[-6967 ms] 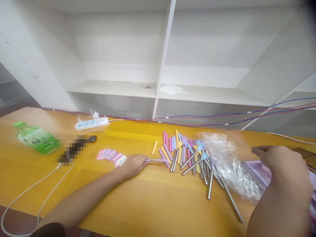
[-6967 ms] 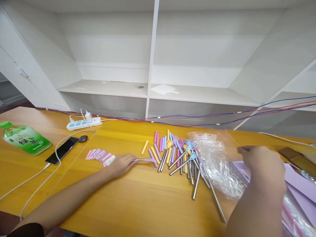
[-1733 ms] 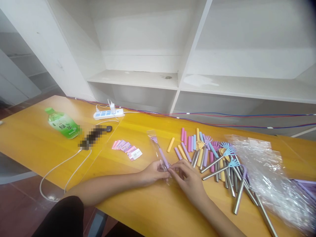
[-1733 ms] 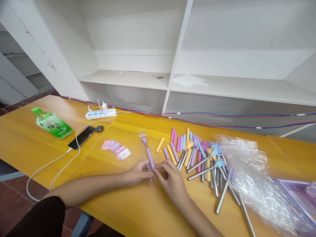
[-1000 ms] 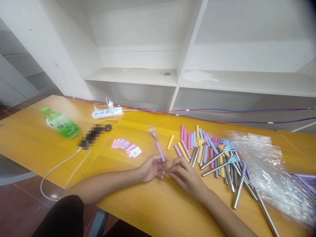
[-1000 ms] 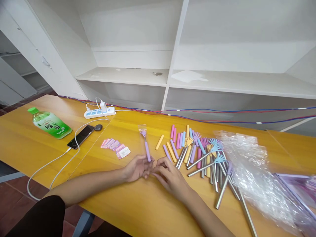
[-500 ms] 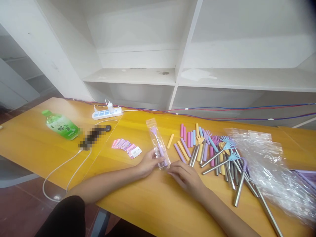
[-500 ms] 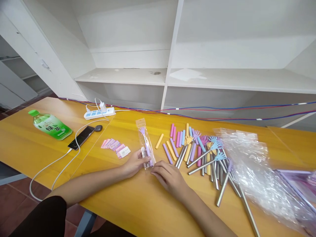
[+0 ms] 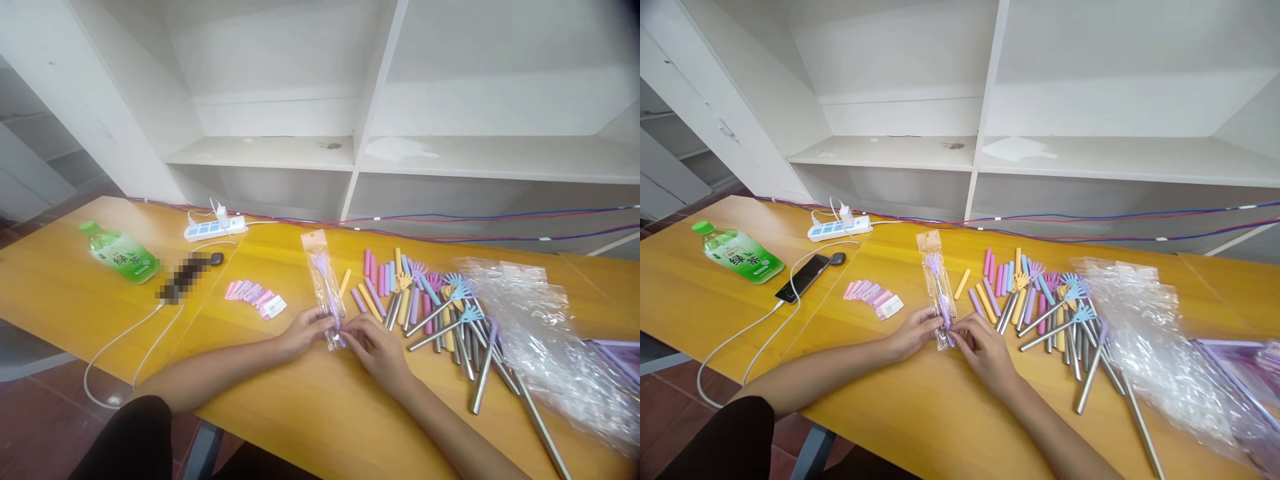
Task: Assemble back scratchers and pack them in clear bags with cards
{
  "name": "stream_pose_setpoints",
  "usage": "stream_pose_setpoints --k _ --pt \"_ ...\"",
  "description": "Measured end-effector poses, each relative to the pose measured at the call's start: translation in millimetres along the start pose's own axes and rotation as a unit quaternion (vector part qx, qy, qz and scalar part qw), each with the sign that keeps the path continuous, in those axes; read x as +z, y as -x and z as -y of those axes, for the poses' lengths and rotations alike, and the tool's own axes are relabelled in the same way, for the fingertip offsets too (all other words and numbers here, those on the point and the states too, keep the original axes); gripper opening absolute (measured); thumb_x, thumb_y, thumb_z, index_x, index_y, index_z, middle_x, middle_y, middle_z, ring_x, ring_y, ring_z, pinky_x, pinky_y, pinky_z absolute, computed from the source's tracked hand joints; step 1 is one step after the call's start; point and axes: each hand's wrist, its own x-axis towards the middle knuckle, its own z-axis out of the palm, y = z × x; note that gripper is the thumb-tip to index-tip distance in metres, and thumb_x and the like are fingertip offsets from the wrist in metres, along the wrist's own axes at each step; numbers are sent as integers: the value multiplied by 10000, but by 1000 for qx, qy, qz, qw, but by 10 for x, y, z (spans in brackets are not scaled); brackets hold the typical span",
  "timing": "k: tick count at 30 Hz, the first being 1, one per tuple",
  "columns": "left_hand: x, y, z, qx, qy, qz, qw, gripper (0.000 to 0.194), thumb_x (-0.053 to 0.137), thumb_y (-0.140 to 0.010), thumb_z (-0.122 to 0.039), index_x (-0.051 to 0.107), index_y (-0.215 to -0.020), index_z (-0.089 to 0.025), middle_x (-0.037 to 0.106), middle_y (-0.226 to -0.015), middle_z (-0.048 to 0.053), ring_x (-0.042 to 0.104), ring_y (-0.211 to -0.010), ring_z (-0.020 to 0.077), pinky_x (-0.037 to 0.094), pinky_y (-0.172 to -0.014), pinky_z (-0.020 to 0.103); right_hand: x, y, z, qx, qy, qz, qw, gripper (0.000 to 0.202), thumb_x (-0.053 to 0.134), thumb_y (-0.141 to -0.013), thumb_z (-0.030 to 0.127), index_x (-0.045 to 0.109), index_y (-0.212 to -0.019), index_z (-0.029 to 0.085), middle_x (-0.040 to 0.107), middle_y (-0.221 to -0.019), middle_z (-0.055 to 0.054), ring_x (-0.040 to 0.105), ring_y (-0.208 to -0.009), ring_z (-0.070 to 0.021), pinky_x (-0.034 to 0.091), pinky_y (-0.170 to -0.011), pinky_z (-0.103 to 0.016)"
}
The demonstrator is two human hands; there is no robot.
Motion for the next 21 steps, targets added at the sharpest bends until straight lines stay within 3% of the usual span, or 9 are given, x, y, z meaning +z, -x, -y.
stream_pose_setpoints --k 7,13,17,21 --pt "-45 -6 58 6 -69 68 995 607 934 -724 -318 662 -1249 -176 705 -1171 112 666 -1115 232 477 -1058 394 19 9 -20 -13 10 -23 1000 69 643 -998 271 680 -1047 240 644 -863 -17 557 -615 -123 471 -581 -282" --pt "-84 -19 136 6 -76 56 995 558 925 -736 -340 674 -1205 -169 714 -1157 110 673 -1099 230 496 -1015 371 53 35 -56 -3 14 -31 999 111 672 -985 287 660 -1086 241 619 -823 2 533 -575 -118 464 -565 -281" --pt "-96 -36 145 3 -71 55 996 560 933 -717 -384 695 -1175 -164 731 -1146 109 682 -1070 235 507 -992 367 73 41 -68 30 -3 -28 999 176 674 -983 340 647 -1124 238 612 -823 0 542 -582 -123 465 -560 -279" --pt "-76 -37 112 18 -81 46 995 502 921 -735 -395 703 -1115 -149 732 -1086 100 685 -1011 216 515 -950 345 77 17 -51 111 -56 -17 992 317 696 -953 443 591 -1158 225 608 -830 -1 543 -599 -127 459 -556 -269"
